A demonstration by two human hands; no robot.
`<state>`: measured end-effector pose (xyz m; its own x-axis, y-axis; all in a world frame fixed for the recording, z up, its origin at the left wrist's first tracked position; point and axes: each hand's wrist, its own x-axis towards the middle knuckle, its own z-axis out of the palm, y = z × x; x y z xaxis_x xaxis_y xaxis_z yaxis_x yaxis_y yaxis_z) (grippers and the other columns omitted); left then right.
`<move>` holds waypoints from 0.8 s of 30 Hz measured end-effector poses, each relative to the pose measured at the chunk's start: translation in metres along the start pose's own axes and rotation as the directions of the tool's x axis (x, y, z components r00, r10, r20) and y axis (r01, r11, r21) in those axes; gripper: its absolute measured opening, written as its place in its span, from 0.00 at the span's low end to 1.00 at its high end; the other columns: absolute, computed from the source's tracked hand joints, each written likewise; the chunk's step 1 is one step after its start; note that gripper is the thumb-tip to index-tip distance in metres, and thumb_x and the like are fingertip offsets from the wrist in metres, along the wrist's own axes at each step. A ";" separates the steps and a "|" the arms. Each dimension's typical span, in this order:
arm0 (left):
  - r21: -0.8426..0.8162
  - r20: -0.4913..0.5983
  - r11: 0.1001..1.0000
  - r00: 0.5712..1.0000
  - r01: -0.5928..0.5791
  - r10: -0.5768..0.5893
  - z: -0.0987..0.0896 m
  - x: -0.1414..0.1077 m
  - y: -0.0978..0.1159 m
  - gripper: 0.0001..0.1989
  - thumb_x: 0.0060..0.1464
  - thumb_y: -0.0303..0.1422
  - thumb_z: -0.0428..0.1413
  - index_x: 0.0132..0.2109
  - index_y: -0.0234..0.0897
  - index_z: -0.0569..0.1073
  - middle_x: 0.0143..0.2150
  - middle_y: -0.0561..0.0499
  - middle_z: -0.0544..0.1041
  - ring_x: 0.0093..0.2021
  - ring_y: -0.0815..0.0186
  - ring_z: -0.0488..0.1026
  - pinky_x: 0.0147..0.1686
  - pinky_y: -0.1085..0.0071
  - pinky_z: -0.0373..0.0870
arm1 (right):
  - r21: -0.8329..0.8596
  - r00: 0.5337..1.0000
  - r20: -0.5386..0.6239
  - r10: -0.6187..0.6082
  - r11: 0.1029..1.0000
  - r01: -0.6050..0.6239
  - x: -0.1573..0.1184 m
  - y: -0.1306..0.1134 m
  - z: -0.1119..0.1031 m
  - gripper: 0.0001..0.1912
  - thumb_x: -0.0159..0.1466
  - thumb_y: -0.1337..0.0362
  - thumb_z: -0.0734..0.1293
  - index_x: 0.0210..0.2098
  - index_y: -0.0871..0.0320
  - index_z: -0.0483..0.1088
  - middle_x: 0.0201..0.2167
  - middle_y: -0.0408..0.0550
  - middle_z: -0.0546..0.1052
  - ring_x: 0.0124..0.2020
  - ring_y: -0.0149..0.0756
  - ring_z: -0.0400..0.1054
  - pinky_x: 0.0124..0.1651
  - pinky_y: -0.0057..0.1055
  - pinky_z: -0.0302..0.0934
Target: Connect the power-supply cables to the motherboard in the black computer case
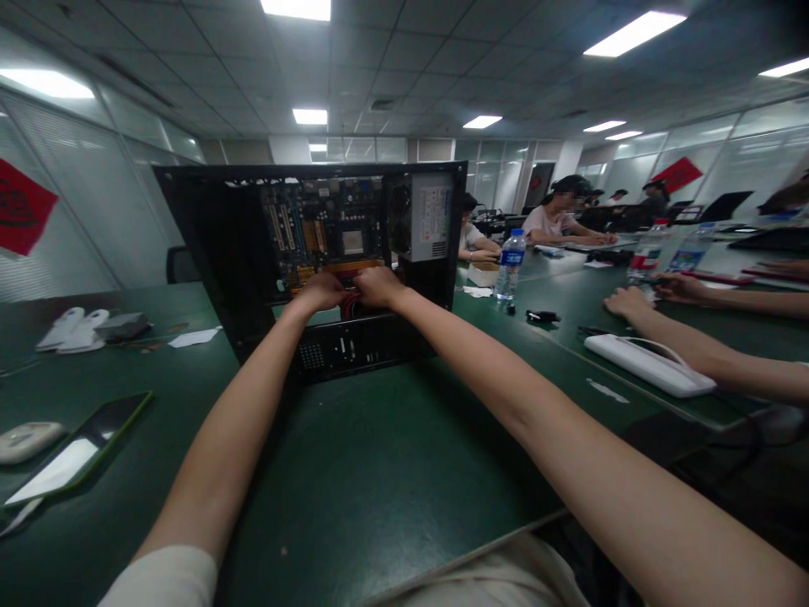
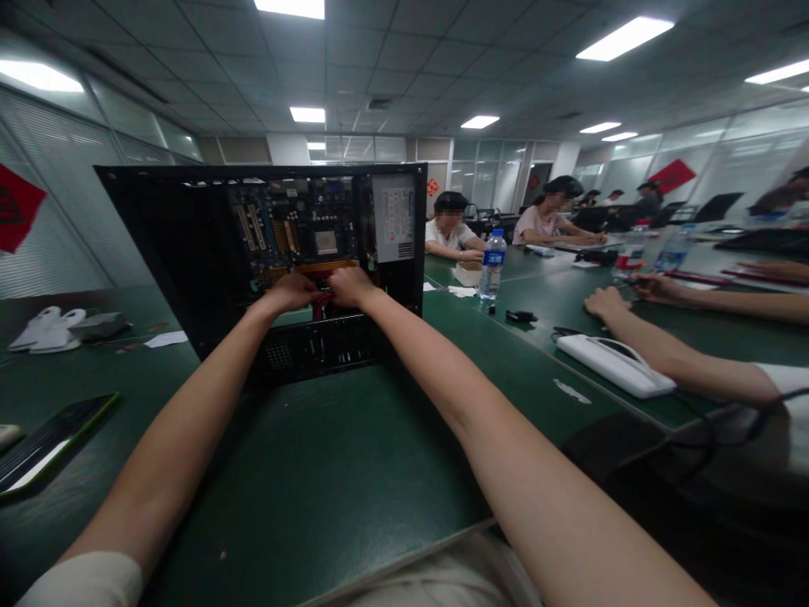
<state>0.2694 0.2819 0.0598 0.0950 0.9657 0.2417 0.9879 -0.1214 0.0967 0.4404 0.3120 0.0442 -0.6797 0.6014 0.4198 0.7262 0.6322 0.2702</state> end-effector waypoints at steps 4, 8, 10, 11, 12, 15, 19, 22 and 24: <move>0.011 -0.001 1.000 1.000 0.003 -0.003 0.000 -0.002 0.002 0.16 0.58 0.41 0.58 0.40 0.36 0.86 0.38 0.43 0.85 0.35 0.61 0.78 0.30 0.71 0.62 | -0.006 1.000 -0.001 0.022 1.000 -0.022 -0.001 -0.001 -0.002 0.18 0.66 0.62 0.67 0.50 0.64 0.80 0.51 0.63 0.81 0.51 0.54 0.77 0.48 0.38 0.68; 0.014 -0.009 1.000 1.000 -0.005 0.005 0.001 -0.002 0.002 0.16 0.58 0.42 0.58 0.41 0.37 0.86 0.41 0.43 0.86 0.38 0.60 0.79 0.30 0.72 0.63 | 0.012 0.996 0.025 0.089 0.996 -0.089 -0.001 -0.004 -0.002 0.18 0.65 0.62 0.67 0.50 0.64 0.80 0.50 0.66 0.81 0.51 0.56 0.77 0.48 0.39 0.69; 0.014 -0.007 1.000 1.000 -0.009 0.009 0.003 -0.001 0.001 0.15 0.57 0.42 0.59 0.41 0.38 0.86 0.40 0.43 0.86 0.39 0.60 0.79 0.31 0.73 0.64 | 0.019 0.991 0.047 0.126 0.992 -0.127 -0.001 -0.004 -0.003 0.18 0.66 0.62 0.67 0.50 0.65 0.80 0.50 0.67 0.81 0.51 0.57 0.77 0.47 0.40 0.70; 0.014 -0.007 1.000 1.000 -0.010 0.010 0.003 -0.001 0.001 0.15 0.57 0.42 0.59 0.41 0.39 0.86 0.40 0.44 0.86 0.39 0.60 0.80 0.31 0.73 0.64 | 0.021 0.990 0.052 0.134 0.991 -0.135 -0.001 -0.005 -0.003 0.18 0.66 0.62 0.67 0.50 0.65 0.80 0.50 0.68 0.81 0.51 0.58 0.77 0.47 0.41 0.70; 0.016 -0.007 1.000 1.000 -0.011 0.011 0.004 0.000 0.000 0.15 0.57 0.42 0.59 0.41 0.39 0.86 0.41 0.44 0.86 0.39 0.60 0.80 0.31 0.73 0.64 | 0.020 0.990 0.053 0.132 0.991 -0.133 -0.001 -0.005 -0.003 0.18 0.67 0.61 0.67 0.51 0.65 0.80 0.50 0.68 0.80 0.52 0.58 0.77 0.47 0.41 0.70; 0.026 -0.015 1.000 1.000 -0.013 0.013 0.006 0.002 -0.001 0.15 0.58 0.41 0.58 0.41 0.39 0.86 0.41 0.43 0.86 0.40 0.59 0.80 0.33 0.73 0.65 | 0.025 0.997 0.049 0.064 0.998 -0.066 -0.002 -0.004 -0.004 0.20 0.69 0.56 0.67 0.51 0.64 0.79 0.52 0.66 0.80 0.52 0.57 0.77 0.50 0.41 0.70; 0.028 -0.002 0.999 1.000 -0.024 0.024 0.007 0.004 -0.003 0.15 0.59 0.41 0.57 0.39 0.38 0.86 0.38 0.43 0.85 0.40 0.59 0.80 0.34 0.72 0.66 | 0.045 0.999 0.003 -0.043 0.998 0.043 -0.002 -0.001 -0.003 0.22 0.70 0.55 0.68 0.56 0.65 0.75 0.56 0.64 0.78 0.55 0.54 0.75 0.53 0.40 0.69; 0.006 0.017 1.000 1.000 -0.025 0.025 0.006 0.003 -0.002 0.14 0.58 0.39 0.57 0.39 0.37 0.86 0.34 0.44 0.85 0.37 0.60 0.79 0.33 0.72 0.66 | 0.056 0.997 0.007 -0.082 0.995 0.081 -0.002 0.000 -0.001 0.22 0.70 0.58 0.68 0.57 0.67 0.73 0.57 0.65 0.76 0.57 0.53 0.74 0.54 0.39 0.68; -0.015 0.028 1.000 0.999 -0.022 0.022 0.005 0.001 -0.001 0.14 0.58 0.38 0.57 0.39 0.37 0.85 0.32 0.44 0.84 0.35 0.61 0.79 0.32 0.72 0.66 | 0.064 0.996 0.026 -0.090 0.994 0.088 -0.002 -0.001 -0.001 0.19 0.71 0.60 0.67 0.56 0.66 0.75 0.57 0.65 0.76 0.56 0.53 0.74 0.54 0.39 0.68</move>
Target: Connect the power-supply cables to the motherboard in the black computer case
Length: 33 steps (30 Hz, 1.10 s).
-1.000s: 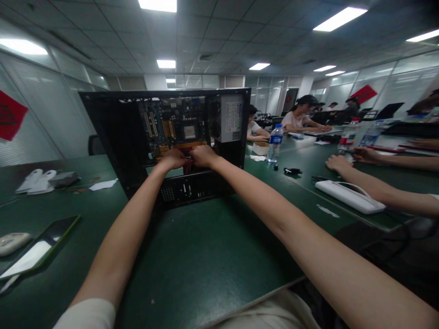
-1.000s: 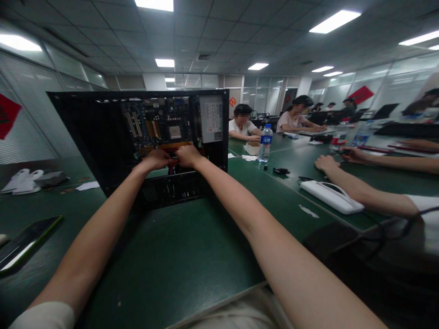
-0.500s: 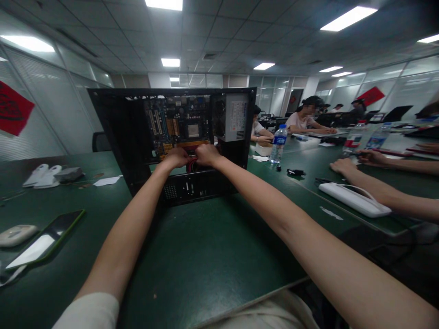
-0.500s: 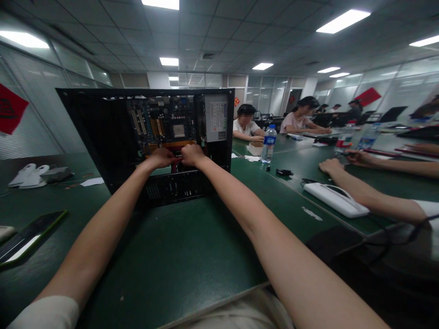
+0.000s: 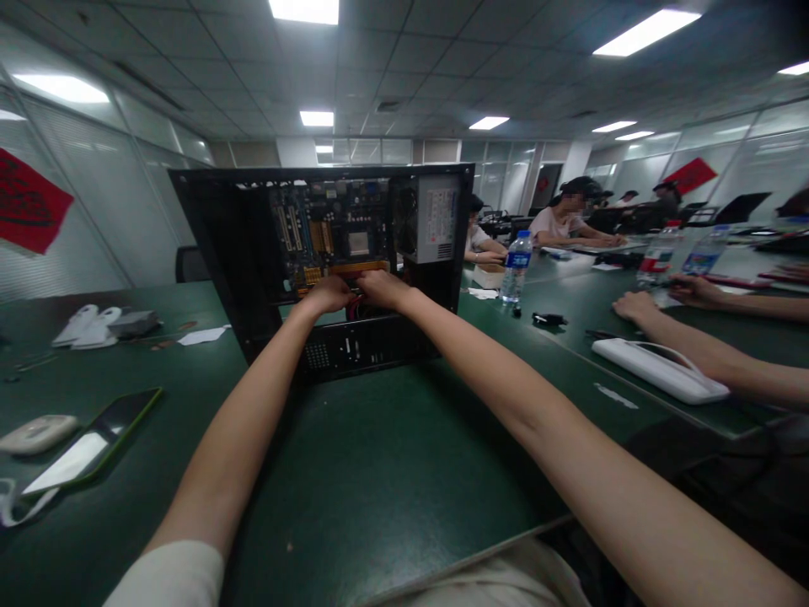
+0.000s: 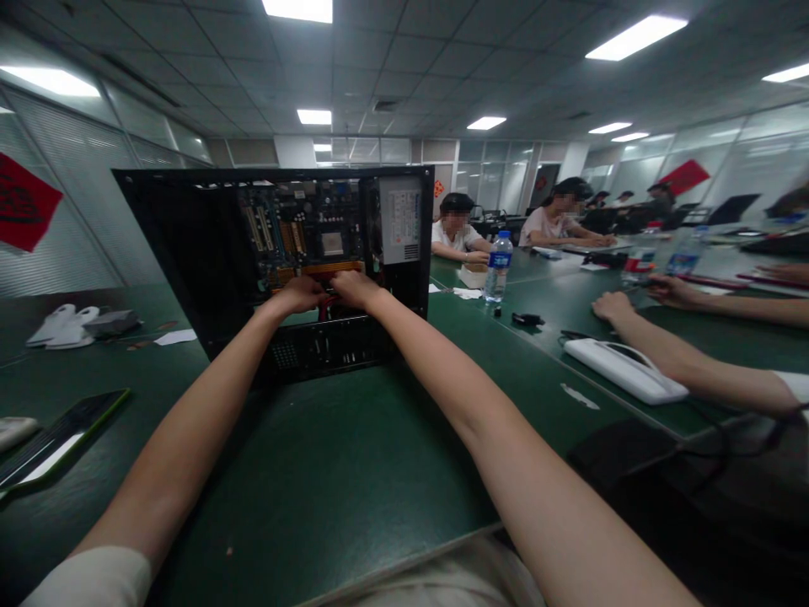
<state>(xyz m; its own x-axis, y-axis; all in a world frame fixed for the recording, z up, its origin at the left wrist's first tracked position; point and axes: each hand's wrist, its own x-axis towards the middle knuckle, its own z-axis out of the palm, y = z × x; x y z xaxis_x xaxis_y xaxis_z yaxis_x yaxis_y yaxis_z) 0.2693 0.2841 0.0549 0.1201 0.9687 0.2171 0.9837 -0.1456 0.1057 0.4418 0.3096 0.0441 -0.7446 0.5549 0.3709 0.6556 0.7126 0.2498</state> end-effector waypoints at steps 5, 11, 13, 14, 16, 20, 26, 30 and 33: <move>-0.051 0.021 0.999 1.000 0.009 -0.008 -0.001 -0.005 0.004 0.13 0.57 0.37 0.57 0.36 0.35 0.84 0.30 0.45 0.82 0.32 0.61 0.77 0.30 0.71 0.65 | 0.013 0.999 -0.031 -0.008 1.000 0.008 -0.004 -0.002 -0.003 0.17 0.70 0.67 0.66 0.55 0.67 0.75 0.55 0.64 0.76 0.56 0.51 0.73 0.54 0.38 0.67; -0.103 0.028 0.995 1.000 0.010 -0.007 -0.001 -0.009 0.003 0.13 0.57 0.37 0.56 0.34 0.34 0.83 0.27 0.46 0.81 0.29 0.62 0.75 0.30 0.71 0.65 | 0.016 0.996 -0.071 -0.045 0.999 0.046 -0.003 0.001 -0.002 0.17 0.70 0.71 0.64 0.57 0.67 0.72 0.57 0.63 0.74 0.58 0.50 0.71 0.56 0.38 0.64; -0.108 0.039 0.994 0.999 0.001 0.004 -0.001 -0.012 0.002 0.14 0.57 0.38 0.56 0.33 0.35 0.83 0.25 0.47 0.79 0.28 0.63 0.74 0.29 0.71 0.64 | 0.013 0.998 -0.053 -0.041 0.999 0.041 -0.003 0.001 -0.002 0.18 0.69 0.73 0.63 0.57 0.67 0.72 0.58 0.63 0.73 0.59 0.49 0.71 0.56 0.37 0.64; -0.108 0.043 0.994 0.999 -0.004 0.009 -0.001 -0.013 0.001 0.14 0.56 0.39 0.57 0.32 0.35 0.83 0.25 0.48 0.79 0.28 0.63 0.74 0.29 0.71 0.64 | 0.009 0.998 -0.045 -0.033 0.999 0.034 -0.003 0.001 -0.002 0.18 0.69 0.74 0.63 0.57 0.67 0.72 0.57 0.63 0.74 0.58 0.49 0.71 0.56 0.37 0.64; -0.104 0.037 0.995 0.999 -0.012 0.016 -0.001 -0.015 0.000 0.15 0.55 0.40 0.57 0.31 0.35 0.83 0.25 0.48 0.79 0.29 0.62 0.74 0.29 0.71 0.63 | -0.009 0.999 -0.049 -0.017 1.000 0.017 -0.004 0.000 -0.002 0.18 0.69 0.72 0.64 0.57 0.66 0.72 0.58 0.64 0.74 0.59 0.51 0.70 0.55 0.38 0.65; -0.070 -0.013 0.997 1.000 -0.018 0.017 0.001 -0.017 0.001 0.13 0.55 0.37 0.57 0.34 0.36 0.85 0.31 0.46 0.83 0.35 0.59 0.78 0.33 0.71 0.65 | -0.037 0.998 -0.066 0.000 0.999 -0.002 -0.004 -0.002 -0.001 0.18 0.69 0.69 0.65 0.58 0.66 0.71 0.58 0.65 0.74 0.58 0.54 0.71 0.53 0.42 0.67; -0.018 -0.058 1.000 0.998 -0.026 0.024 0.004 -0.023 0.005 0.15 0.59 0.37 0.56 0.41 0.37 0.86 0.43 0.43 0.86 0.46 0.56 0.80 0.40 0.71 0.67 | 0.011 0.999 -0.040 -0.004 1.000 0.004 -0.002 0.000 0.001 0.19 0.70 0.70 0.63 0.59 0.66 0.70 0.58 0.65 0.73 0.55 0.54 0.74 0.53 0.41 0.68; -0.014 -0.059 0.999 0.998 -0.036 0.035 0.005 -0.026 0.005 0.16 0.62 0.39 0.55 0.44 0.37 0.86 0.44 0.42 0.86 0.46 0.56 0.80 0.40 0.70 0.67 | 0.017 1.000 -0.022 0.001 1.000 -0.001 -0.003 0.000 -0.001 0.19 0.70 0.70 0.64 0.59 0.66 0.70 0.58 0.66 0.73 0.56 0.53 0.74 0.53 0.40 0.68; -0.010 -0.059 0.999 0.997 -0.042 0.041 0.005 -0.026 0.005 0.17 0.63 0.39 0.54 0.45 0.36 0.86 0.45 0.41 0.86 0.45 0.56 0.81 0.40 0.70 0.68 | 0.020 0.999 -0.037 -0.006 1.000 0.007 -0.004 -0.001 -0.002 0.19 0.70 0.69 0.64 0.59 0.66 0.70 0.58 0.65 0.74 0.56 0.53 0.74 0.53 0.40 0.68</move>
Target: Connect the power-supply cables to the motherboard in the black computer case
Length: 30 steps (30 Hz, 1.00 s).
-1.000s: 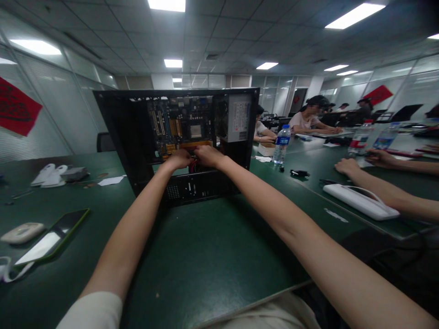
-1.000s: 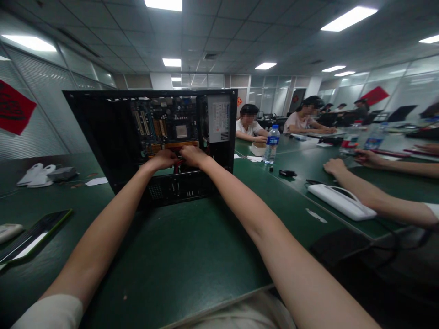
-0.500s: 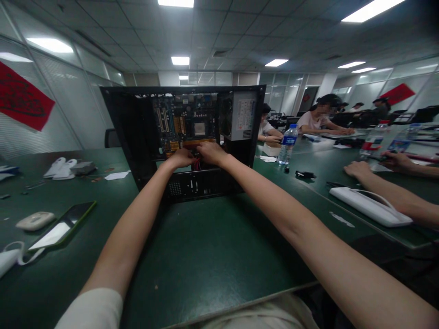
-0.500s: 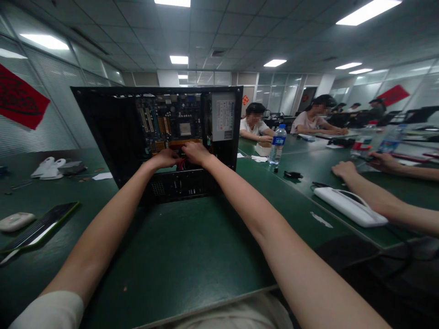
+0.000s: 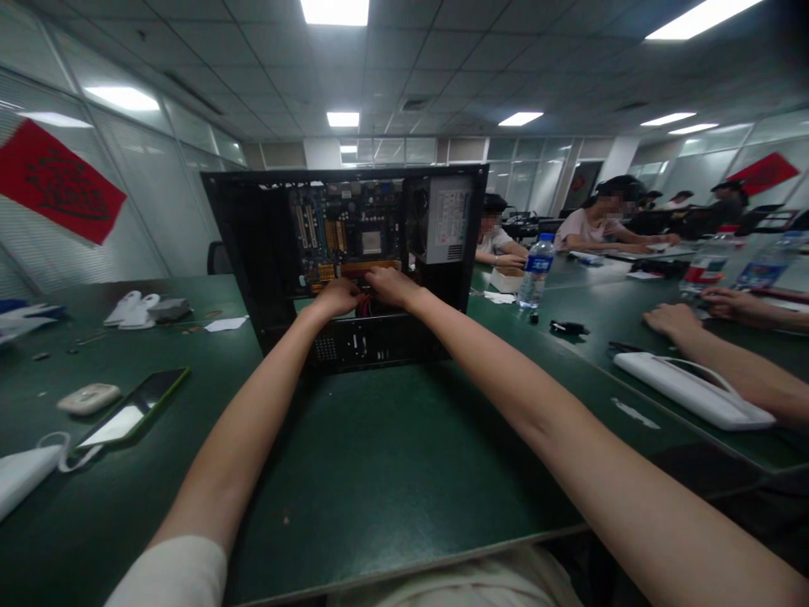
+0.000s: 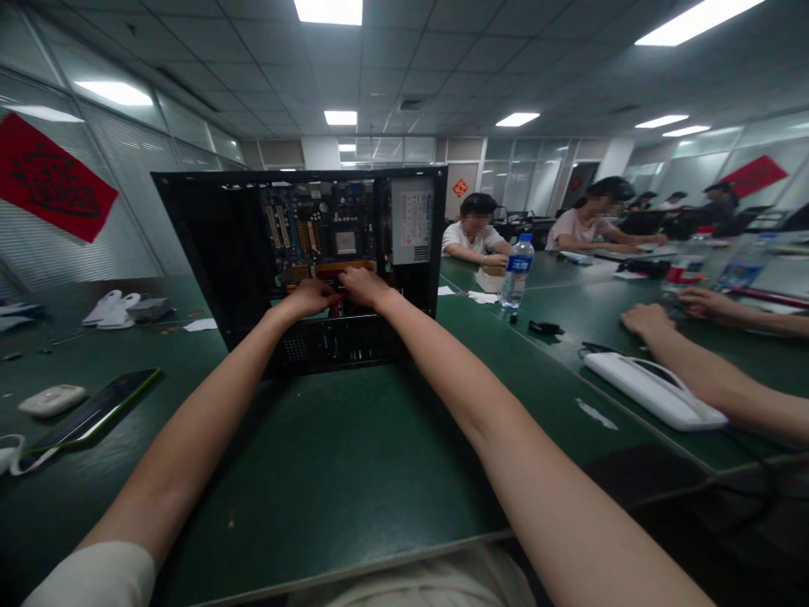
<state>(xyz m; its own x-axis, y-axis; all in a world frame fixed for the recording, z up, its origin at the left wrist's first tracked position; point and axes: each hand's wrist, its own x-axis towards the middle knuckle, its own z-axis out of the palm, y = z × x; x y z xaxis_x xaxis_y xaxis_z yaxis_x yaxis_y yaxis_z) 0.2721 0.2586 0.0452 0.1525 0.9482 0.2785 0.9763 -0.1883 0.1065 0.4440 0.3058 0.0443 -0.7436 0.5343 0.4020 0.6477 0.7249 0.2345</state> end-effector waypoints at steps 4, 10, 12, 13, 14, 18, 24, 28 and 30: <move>0.011 -0.001 1.000 1.000 -0.013 0.013 0.001 0.002 -0.002 0.18 0.63 0.39 0.54 0.45 0.35 0.86 0.45 0.40 0.86 0.45 0.55 0.81 0.40 0.70 0.68 | 0.002 1.000 -0.005 -0.007 1.000 0.007 0.000 0.000 0.001 0.18 0.71 0.69 0.64 0.59 0.66 0.70 0.59 0.66 0.74 0.56 0.52 0.74 0.53 0.39 0.68; 0.015 -0.015 0.999 0.999 -0.031 0.032 0.004 0.005 -0.006 0.17 0.62 0.38 0.54 0.47 0.38 0.86 0.47 0.41 0.85 0.49 0.55 0.80 0.44 0.70 0.69 | 0.005 1.000 0.001 -0.001 1.000 0.001 0.002 0.001 0.002 0.19 0.70 0.68 0.65 0.59 0.66 0.70 0.59 0.66 0.74 0.55 0.53 0.74 0.53 0.39 0.67; 0.018 -0.021 0.999 0.999 -0.028 0.029 0.004 0.005 -0.006 0.17 0.62 0.38 0.55 0.46 0.38 0.86 0.47 0.42 0.85 0.49 0.55 0.80 0.44 0.70 0.69 | 0.000 1.000 0.003 -0.002 1.000 0.002 0.002 0.001 0.002 0.18 0.70 0.69 0.64 0.59 0.65 0.70 0.58 0.65 0.74 0.55 0.52 0.74 0.53 0.40 0.67; 0.020 -0.023 0.999 0.999 -0.028 0.028 0.004 0.004 -0.006 0.17 0.62 0.38 0.55 0.46 0.38 0.86 0.47 0.41 0.85 0.50 0.55 0.80 0.45 0.70 0.69 | -0.003 1.000 0.003 -0.004 1.000 0.004 0.002 0.000 0.001 0.18 0.70 0.70 0.64 0.58 0.65 0.70 0.58 0.65 0.74 0.55 0.52 0.74 0.53 0.40 0.67; 0.022 -0.025 0.999 0.999 -0.027 0.028 0.004 0.004 -0.005 0.17 0.62 0.38 0.55 0.46 0.38 0.86 0.48 0.41 0.85 0.50 0.54 0.80 0.45 0.70 0.69 | -0.005 1.000 0.005 -0.007 1.000 0.007 0.001 0.000 0.001 0.18 0.70 0.70 0.64 0.58 0.65 0.71 0.58 0.65 0.74 0.55 0.52 0.74 0.52 0.40 0.67; 0.030 -0.021 0.999 0.999 -0.033 0.033 0.003 0.002 -0.004 0.16 0.63 0.37 0.54 0.46 0.37 0.86 0.47 0.41 0.85 0.51 0.54 0.80 0.47 0.69 0.70 | -0.009 1.000 0.009 -0.011 1.000 0.011 0.001 -0.002 0.000 0.17 0.70 0.71 0.63 0.58 0.66 0.71 0.58 0.65 0.73 0.55 0.52 0.74 0.53 0.40 0.68; 0.052 -0.022 0.998 0.999 -0.040 0.042 0.002 0.003 -0.003 0.16 0.62 0.36 0.54 0.46 0.38 0.86 0.46 0.44 0.86 0.50 0.55 0.80 0.47 0.69 0.70 | -0.027 1.000 0.021 -0.009 1.000 0.009 0.003 -0.003 0.000 0.19 0.71 0.70 0.62 0.59 0.67 0.69 0.59 0.65 0.73 0.57 0.55 0.73 0.55 0.42 0.68; 0.072 -0.028 0.996 0.998 -0.047 0.049 0.003 0.004 -0.005 0.16 0.62 0.36 0.54 0.45 0.38 0.86 0.46 0.44 0.86 0.50 0.54 0.80 0.47 0.67 0.70 | -0.050 0.999 0.022 -0.023 0.998 0.024 0.006 -0.002 0.003 0.18 0.73 0.69 0.60 0.60 0.67 0.69 0.59 0.65 0.73 0.56 0.57 0.74 0.53 0.44 0.70; 0.080 -0.031 0.996 0.998 -0.050 0.053 0.004 0.005 -0.005 0.16 0.62 0.36 0.54 0.45 0.39 0.86 0.46 0.44 0.86 0.50 0.54 0.80 0.48 0.67 0.70 | -0.060 0.999 0.028 -0.027 0.998 0.029 0.008 -0.002 0.004 0.18 0.74 0.68 0.59 0.60 0.66 0.68 0.59 0.67 0.72 0.57 0.56 0.74 0.53 0.44 0.70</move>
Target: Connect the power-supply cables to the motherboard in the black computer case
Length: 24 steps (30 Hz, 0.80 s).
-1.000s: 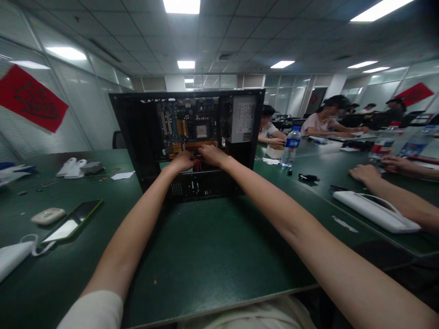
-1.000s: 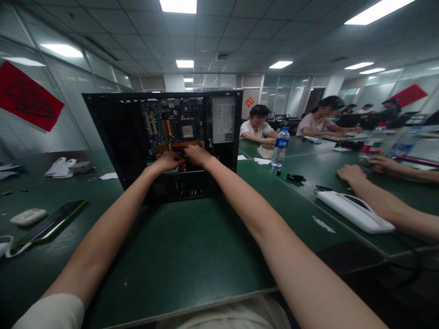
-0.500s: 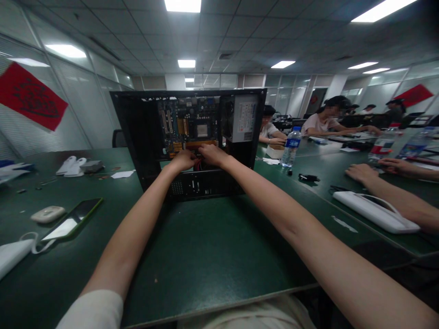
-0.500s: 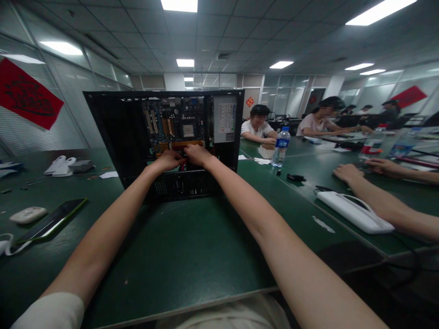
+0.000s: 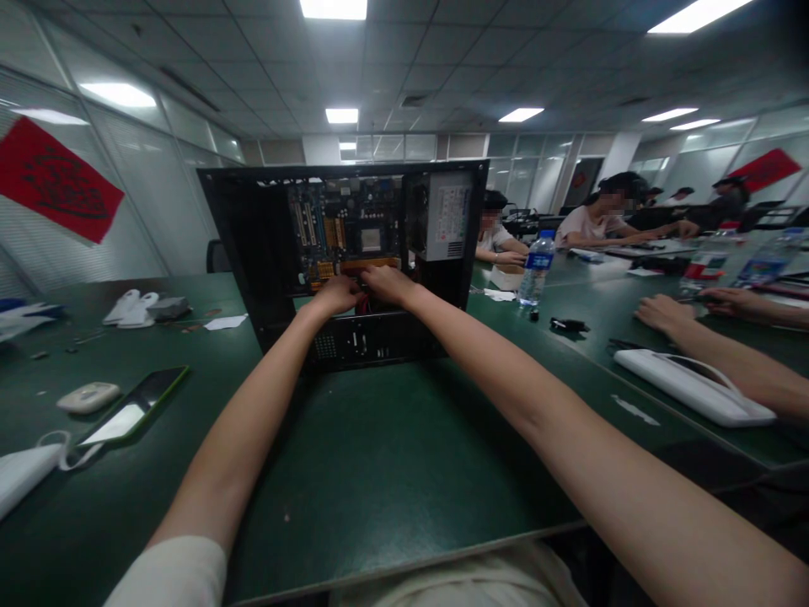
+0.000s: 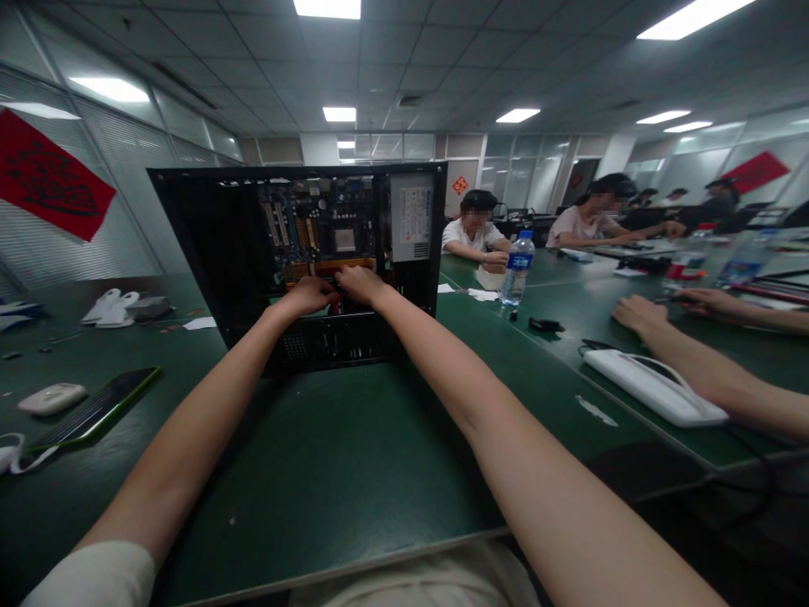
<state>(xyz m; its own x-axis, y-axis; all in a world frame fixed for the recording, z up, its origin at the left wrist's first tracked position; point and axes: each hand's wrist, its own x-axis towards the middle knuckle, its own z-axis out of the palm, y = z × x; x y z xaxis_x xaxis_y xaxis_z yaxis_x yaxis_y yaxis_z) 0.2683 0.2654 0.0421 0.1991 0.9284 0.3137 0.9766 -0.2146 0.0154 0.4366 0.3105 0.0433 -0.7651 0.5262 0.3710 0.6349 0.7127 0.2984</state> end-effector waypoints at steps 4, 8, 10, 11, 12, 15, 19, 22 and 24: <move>0.006 -0.001 1.000 1.000 0.000 0.000 0.000 0.000 0.000 0.16 0.62 0.36 0.54 0.45 0.38 0.86 0.46 0.43 0.86 0.50 0.53 0.80 0.48 0.66 0.70 | 0.002 1.000 0.008 -0.001 1.000 0.001 0.003 0.002 0.003 0.18 0.75 0.67 0.58 0.61 0.66 0.67 0.60 0.68 0.72 0.57 0.55 0.73 0.53 0.44 0.69; 0.003 -0.002 1.000 1.000 0.003 -0.003 0.000 0.000 0.000 0.16 0.62 0.36 0.54 0.45 0.37 0.86 0.46 0.42 0.85 0.50 0.53 0.80 0.49 0.66 0.70 | 0.012 1.000 0.009 -0.001 1.000 0.001 0.004 0.002 0.004 0.18 0.75 0.68 0.57 0.60 0.66 0.67 0.60 0.67 0.72 0.57 0.55 0.73 0.53 0.45 0.69; 0.001 -0.005 1.000 1.000 0.008 -0.008 0.000 0.000 0.001 0.16 0.62 0.37 0.55 0.45 0.37 0.86 0.46 0.42 0.85 0.50 0.53 0.80 0.48 0.66 0.70 | 0.015 1.000 0.005 -0.003 1.000 0.003 0.004 0.002 0.004 0.18 0.74 0.68 0.58 0.60 0.65 0.67 0.60 0.67 0.72 0.57 0.55 0.73 0.53 0.44 0.69; 0.001 -0.007 1.000 1.000 0.012 -0.012 0.000 -0.001 0.001 0.16 0.63 0.37 0.54 0.45 0.37 0.86 0.46 0.42 0.85 0.50 0.53 0.80 0.48 0.67 0.70 | 0.018 1.000 0.002 -0.002 1.000 0.002 0.003 0.002 0.004 0.18 0.74 0.68 0.59 0.61 0.65 0.67 0.60 0.67 0.72 0.57 0.55 0.73 0.53 0.44 0.69; 0.001 -0.009 1.000 1.000 0.018 -0.018 -0.001 -0.001 0.002 0.16 0.64 0.37 0.54 0.45 0.37 0.86 0.46 0.43 0.86 0.50 0.54 0.80 0.47 0.67 0.70 | 0.021 1.000 -0.004 0.000 1.000 0.000 0.003 0.002 0.004 0.18 0.73 0.68 0.60 0.61 0.65 0.67 0.60 0.66 0.72 0.57 0.55 0.73 0.52 0.43 0.70; 0.007 -0.012 0.999 0.999 0.043 -0.043 -0.003 -0.004 0.004 0.18 0.66 0.39 0.52 0.44 0.37 0.85 0.44 0.43 0.86 0.47 0.55 0.80 0.45 0.68 0.70 | 0.024 1.000 -0.022 0.010 1.000 -0.009 0.003 0.002 0.005 0.19 0.72 0.67 0.62 0.61 0.64 0.68 0.60 0.65 0.72 0.57 0.56 0.73 0.51 0.42 0.70; 0.030 -0.019 0.996 0.996 0.087 -0.087 -0.005 -0.006 0.007 0.20 0.67 0.41 0.50 0.45 0.36 0.85 0.45 0.40 0.85 0.48 0.53 0.80 0.44 0.66 0.71 | 0.035 0.999 -0.048 0.025 0.999 -0.023 0.001 0.004 0.006 0.18 0.71 0.65 0.63 0.58 0.64 0.70 0.60 0.64 0.73 0.56 0.55 0.73 0.51 0.42 0.69; 0.055 -0.040 0.992 0.993 0.111 -0.109 -0.006 -0.006 0.009 0.20 0.68 0.40 0.49 0.48 0.35 0.83 0.50 0.37 0.83 0.51 0.51 0.79 0.45 0.65 0.71 | 0.079 0.998 -0.063 0.030 0.997 -0.025 -0.002 0.006 0.007 0.19 0.69 0.66 0.65 0.58 0.64 0.70 0.59 0.63 0.74 0.57 0.54 0.72 0.52 0.42 0.68; 0.064 -0.049 0.991 0.992 0.119 -0.116 -0.007 -0.006 0.009 0.20 0.68 0.40 0.49 0.51 0.36 0.82 0.52 0.37 0.83 0.53 0.51 0.79 0.46 0.64 0.72 | 0.125 0.997 -0.070 0.035 0.992 -0.026 -0.004 0.006 0.008 0.20 0.68 0.68 0.66 0.58 0.65 0.70 0.58 0.62 0.74 0.57 0.52 0.72 0.53 0.41 0.68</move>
<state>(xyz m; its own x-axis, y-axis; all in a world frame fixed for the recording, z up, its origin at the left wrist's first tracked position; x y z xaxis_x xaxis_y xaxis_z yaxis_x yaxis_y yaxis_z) 0.2753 0.2557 0.0465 0.0801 0.9310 0.3560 0.9966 -0.0825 -0.0085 0.4427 0.3164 0.0370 -0.7328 0.5172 0.4422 0.6365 0.7508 0.1766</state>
